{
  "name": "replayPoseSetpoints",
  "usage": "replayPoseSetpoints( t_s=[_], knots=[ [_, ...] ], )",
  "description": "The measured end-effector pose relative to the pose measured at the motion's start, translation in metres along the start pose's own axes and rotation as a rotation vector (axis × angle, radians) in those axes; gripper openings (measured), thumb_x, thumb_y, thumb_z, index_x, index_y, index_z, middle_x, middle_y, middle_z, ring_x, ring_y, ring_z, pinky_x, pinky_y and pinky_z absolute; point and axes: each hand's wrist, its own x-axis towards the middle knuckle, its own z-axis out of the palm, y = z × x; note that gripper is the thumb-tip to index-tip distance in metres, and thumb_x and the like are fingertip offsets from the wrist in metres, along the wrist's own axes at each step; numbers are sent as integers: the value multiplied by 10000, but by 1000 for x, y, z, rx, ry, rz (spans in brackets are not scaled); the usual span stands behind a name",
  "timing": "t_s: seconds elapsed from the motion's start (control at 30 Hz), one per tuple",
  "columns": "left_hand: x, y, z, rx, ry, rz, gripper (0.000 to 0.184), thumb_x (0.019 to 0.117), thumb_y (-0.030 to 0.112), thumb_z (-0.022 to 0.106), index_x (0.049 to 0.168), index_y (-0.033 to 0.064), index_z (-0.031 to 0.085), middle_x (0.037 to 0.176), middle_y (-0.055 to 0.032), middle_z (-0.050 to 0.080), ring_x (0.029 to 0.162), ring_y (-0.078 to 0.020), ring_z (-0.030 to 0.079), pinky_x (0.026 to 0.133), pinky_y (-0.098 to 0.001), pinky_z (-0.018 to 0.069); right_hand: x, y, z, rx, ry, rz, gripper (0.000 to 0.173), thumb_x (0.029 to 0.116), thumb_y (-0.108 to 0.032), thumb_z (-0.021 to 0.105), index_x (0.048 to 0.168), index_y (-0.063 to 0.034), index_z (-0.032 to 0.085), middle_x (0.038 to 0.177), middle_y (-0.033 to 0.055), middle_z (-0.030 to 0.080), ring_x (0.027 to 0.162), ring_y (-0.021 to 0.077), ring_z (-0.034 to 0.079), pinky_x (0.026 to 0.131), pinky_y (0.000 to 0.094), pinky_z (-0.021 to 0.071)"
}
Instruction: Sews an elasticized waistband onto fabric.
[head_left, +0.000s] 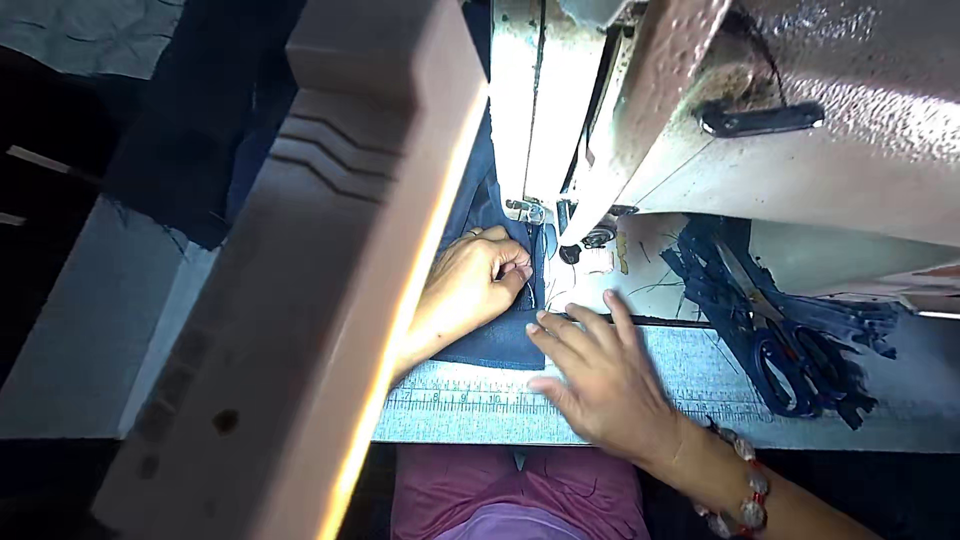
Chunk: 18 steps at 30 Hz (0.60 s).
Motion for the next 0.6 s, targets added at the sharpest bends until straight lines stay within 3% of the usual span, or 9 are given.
replayPoseSetpoints(
  t_s=[0.07,0.17,0.4,0.6],
  knots=[
    [-1,-1,-1,-23,-12,3,190,940,147,597,832,53,722,800,-34,600,808,-170,574,749,-378,443,15,9,-2,133,59,101,372,1059,-306,466,1100,-83,761,1098,74,745,1076,276,687,1047,560,432],
    [0,-1,-2,-28,-12,14,171,934,137,607,831,61,722,805,-24,605,811,-134,571,752,-338,445,33,19,3,144,129,160,249,980,-129,564,1123,-70,759,1094,108,722,1039,299,662,918,481,500],
    [-2,1,0,-39,28,31,167,936,111,606,820,55,711,797,-6,599,749,-40,544,677,-198,420,37,21,11,23,134,130,264,952,-94,578,1107,-116,789,1172,107,717,1076,323,652,919,492,493],
    [-5,-2,5,-1,51,67,168,929,158,611,809,97,713,811,-2,612,788,-87,575,702,-262,443,36,19,16,-28,141,128,264,947,-98,572,1096,-114,789,1191,105,716,1051,320,658,887,507,486]
  ],
)
